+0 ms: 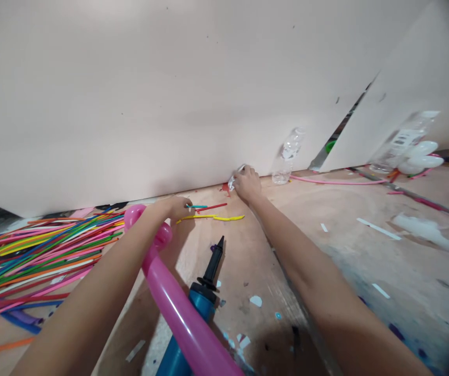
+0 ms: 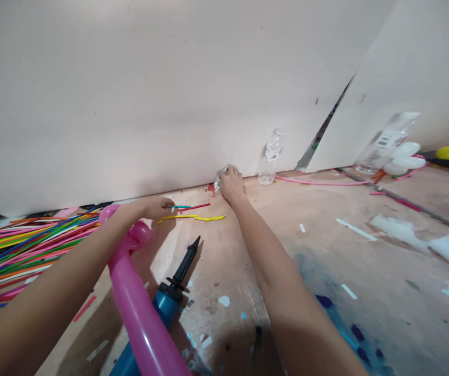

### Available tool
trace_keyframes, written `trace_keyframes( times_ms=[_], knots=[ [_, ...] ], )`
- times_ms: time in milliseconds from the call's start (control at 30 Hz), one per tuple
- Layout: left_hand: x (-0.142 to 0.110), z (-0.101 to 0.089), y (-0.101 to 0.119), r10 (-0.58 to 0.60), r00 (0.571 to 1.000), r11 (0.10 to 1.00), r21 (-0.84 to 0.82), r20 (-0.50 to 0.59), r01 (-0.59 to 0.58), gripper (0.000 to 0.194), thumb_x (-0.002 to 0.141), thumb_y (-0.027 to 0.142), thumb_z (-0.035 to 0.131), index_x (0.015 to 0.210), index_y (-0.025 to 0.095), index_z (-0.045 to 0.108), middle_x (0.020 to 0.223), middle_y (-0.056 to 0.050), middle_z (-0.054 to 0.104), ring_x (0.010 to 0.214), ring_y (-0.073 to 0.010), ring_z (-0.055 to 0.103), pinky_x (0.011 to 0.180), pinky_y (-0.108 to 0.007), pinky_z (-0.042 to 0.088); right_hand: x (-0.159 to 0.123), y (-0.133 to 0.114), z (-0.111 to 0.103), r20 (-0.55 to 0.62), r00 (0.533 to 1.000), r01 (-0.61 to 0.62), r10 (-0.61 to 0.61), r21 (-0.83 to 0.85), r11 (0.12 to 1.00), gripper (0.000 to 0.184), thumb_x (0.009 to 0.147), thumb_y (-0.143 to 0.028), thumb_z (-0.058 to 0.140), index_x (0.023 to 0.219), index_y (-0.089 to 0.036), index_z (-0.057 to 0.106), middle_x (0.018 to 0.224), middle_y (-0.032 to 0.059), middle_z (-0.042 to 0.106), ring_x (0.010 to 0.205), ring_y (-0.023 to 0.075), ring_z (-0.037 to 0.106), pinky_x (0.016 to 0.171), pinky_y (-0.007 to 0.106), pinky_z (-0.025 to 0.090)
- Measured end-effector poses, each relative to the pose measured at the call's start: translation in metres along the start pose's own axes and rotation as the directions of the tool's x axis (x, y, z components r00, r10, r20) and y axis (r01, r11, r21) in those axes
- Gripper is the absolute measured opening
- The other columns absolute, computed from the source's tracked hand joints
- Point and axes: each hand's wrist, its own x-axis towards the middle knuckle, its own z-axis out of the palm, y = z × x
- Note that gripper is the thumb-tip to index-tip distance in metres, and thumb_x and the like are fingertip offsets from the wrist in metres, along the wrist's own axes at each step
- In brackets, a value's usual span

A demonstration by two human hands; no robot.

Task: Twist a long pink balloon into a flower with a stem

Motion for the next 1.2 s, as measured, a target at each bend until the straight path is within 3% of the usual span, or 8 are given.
trace_keyframes(
  times_ms=[100,233,400,600,867,1200],
  knots=[
    [0.0,0.001,-0.002,-0.015,1.0,1.0,-0.003,-0.001,0.015,0.064,0.079,0.064,0.04,0.126,0.023,0.057,0.109,-0.009,0.07,0.092,-0.0228,0.066,0.081,-0.029,0.048,0.0,-0.001,0.002,0.12,0.993,-0.003,0.004,-0.014,1.0,0.03,0.089,-0.029,0.047,0.112,-0.016,0.062,0.126,0.0181,0.053,0.115,0.0301,0.048,0.098,0.041,0.035],
    [-0.001,0.001,-0.001,-0.023,1.0,1.0,0.0,0.008,0.023,0.064,0.079,0.063,0.04,0.127,0.024,0.057,0.107,-0.008,0.071,0.092,-0.0221,0.067,0.083,-0.029,0.048,0.006,0.005,0.007,0.262,0.964,-0.042,0.041,-0.001,0.999,0.04,0.088,-0.024,0.046,0.126,-0.013,0.051,0.105,0.0172,0.066,0.095,0.0265,0.061,0.084,0.035,0.044],
    [-0.003,-0.003,0.005,-0.028,1.0,1.0,0.012,0.008,0.028,0.062,0.08,0.061,0.041,0.126,0.024,0.058,0.109,-0.009,0.07,0.093,-0.0238,0.065,0.081,-0.031,0.049,0.007,0.003,0.016,0.362,0.932,0.012,-0.021,0.026,1.0,0.035,0.09,-0.027,0.042,0.117,-0.013,0.058,0.119,0.0174,0.063,0.105,0.0267,0.059,0.089,0.033,0.043],
    [-0.006,-0.004,0.011,-0.03,0.999,0.999,0.015,0.015,0.03,0.058,0.082,0.057,0.042,0.128,0.025,0.056,0.115,-0.008,0.068,0.091,-0.0224,0.066,0.077,-0.03,0.049,0.017,-0.01,0.028,0.37,0.928,0.012,-0.032,0.056,0.998,0.042,0.095,-0.031,0.035,0.124,-0.009,0.056,0.133,0.0197,0.054,0.121,0.0284,0.05,0.1,0.035,0.037],
    [-0.006,-0.004,0.014,-0.028,1.0,1.0,0.012,0.014,0.028,0.056,0.082,0.056,0.042,0.126,0.026,0.057,0.112,-0.007,0.069,0.089,-0.0217,0.066,0.076,-0.029,0.049,0.022,-0.007,0.027,0.362,0.929,0.028,-0.081,0.15,0.988,0.044,0.097,-0.034,0.029,0.12,-0.013,0.061,0.134,0.0157,0.055,0.121,0.0282,0.051,0.103,0.038,0.035],
    [-0.001,-0.003,0.014,-0.023,1.0,0.999,0.022,0.0,0.023,0.063,0.079,0.062,0.044,0.127,0.024,0.057,0.124,-0.009,0.063,0.1,-0.025,0.062,0.081,-0.031,0.048,0.01,0.001,0.013,0.37,0.9,0.121,-0.232,0.299,0.947,0.044,0.095,-0.023,0.029,0.114,-0.016,0.068,0.122,0.008,0.065,0.109,0.0207,0.059,0.094,0.026,0.041]
  ],
)
